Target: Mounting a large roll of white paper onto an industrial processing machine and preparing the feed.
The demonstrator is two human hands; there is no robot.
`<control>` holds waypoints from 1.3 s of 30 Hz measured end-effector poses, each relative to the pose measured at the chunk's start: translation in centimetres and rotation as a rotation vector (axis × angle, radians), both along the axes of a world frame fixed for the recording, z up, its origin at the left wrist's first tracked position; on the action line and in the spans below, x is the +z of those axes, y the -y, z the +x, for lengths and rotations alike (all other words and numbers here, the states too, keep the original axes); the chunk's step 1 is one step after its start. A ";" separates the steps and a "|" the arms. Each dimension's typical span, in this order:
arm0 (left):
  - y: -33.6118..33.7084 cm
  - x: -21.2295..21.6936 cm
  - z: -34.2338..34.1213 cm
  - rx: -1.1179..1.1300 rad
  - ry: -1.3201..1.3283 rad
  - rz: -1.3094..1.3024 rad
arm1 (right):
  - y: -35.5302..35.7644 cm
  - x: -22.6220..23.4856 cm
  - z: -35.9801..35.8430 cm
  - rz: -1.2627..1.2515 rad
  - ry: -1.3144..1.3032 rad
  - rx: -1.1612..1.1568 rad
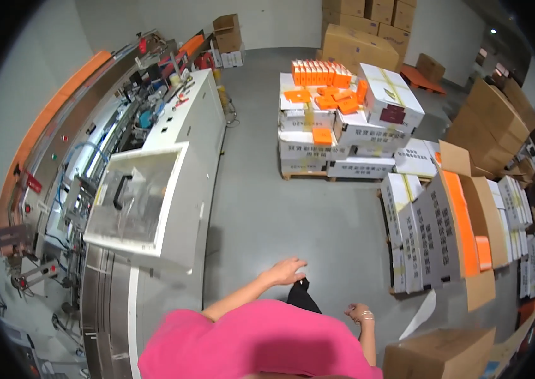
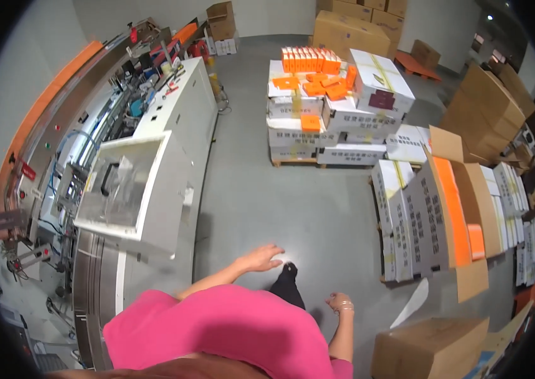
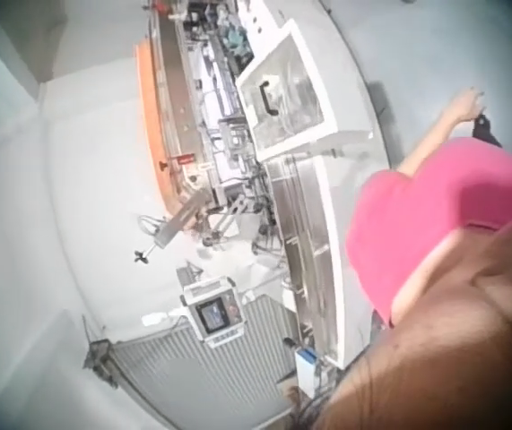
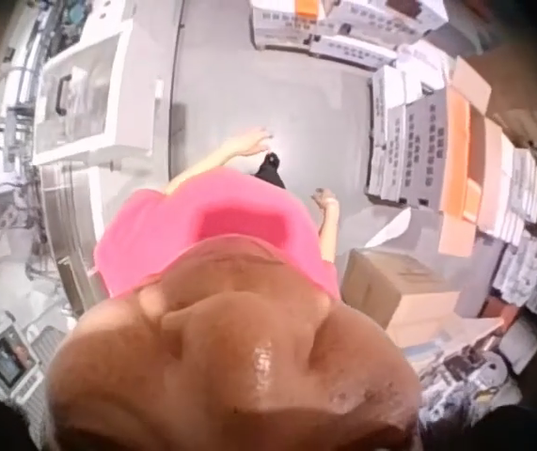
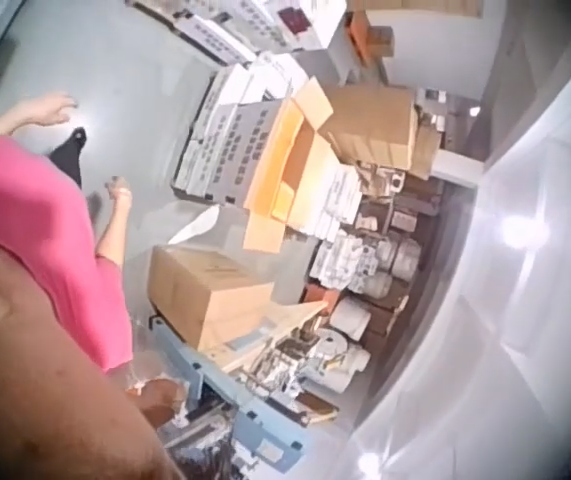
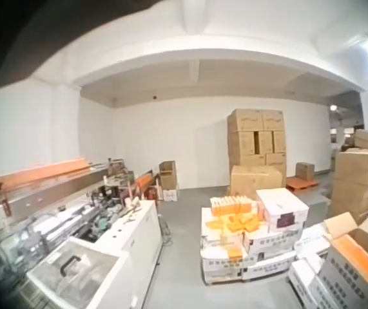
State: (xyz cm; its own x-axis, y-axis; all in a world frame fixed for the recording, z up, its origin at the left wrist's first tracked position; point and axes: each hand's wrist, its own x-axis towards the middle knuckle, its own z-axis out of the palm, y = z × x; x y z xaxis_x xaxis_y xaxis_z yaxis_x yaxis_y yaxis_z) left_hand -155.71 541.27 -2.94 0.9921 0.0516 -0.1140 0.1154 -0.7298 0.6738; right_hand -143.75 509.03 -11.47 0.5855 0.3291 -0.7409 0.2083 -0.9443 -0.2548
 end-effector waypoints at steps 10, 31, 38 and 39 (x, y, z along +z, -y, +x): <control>-15.9 -2.4 9.6 0.372 -0.108 -0.079 | -30.4 5.9 23.0 0.718 -0.003 0.085; -44.3 -2.4 34.9 0.656 -0.253 -0.211 | -55.6 -4.7 49.9 0.874 -0.720 -1.058; -42.5 -7.0 39.0 0.607 -0.369 -0.309 | -61.2 -18.2 56.3 0.691 -0.560 -1.499; -42.2 -7.1 39.3 0.626 -0.375 -0.324 | -61.8 -19.2 56.7 0.560 -0.444 -1.596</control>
State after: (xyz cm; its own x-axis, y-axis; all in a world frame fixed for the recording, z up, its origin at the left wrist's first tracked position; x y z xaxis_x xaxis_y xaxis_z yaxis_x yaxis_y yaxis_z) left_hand -116.41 583.47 -10.04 0.6822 0.4937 -0.5393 0.7002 -0.2285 0.6764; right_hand -87.10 570.86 -30.67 0.3637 -0.0673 -0.9291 -0.9264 0.0776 -0.3683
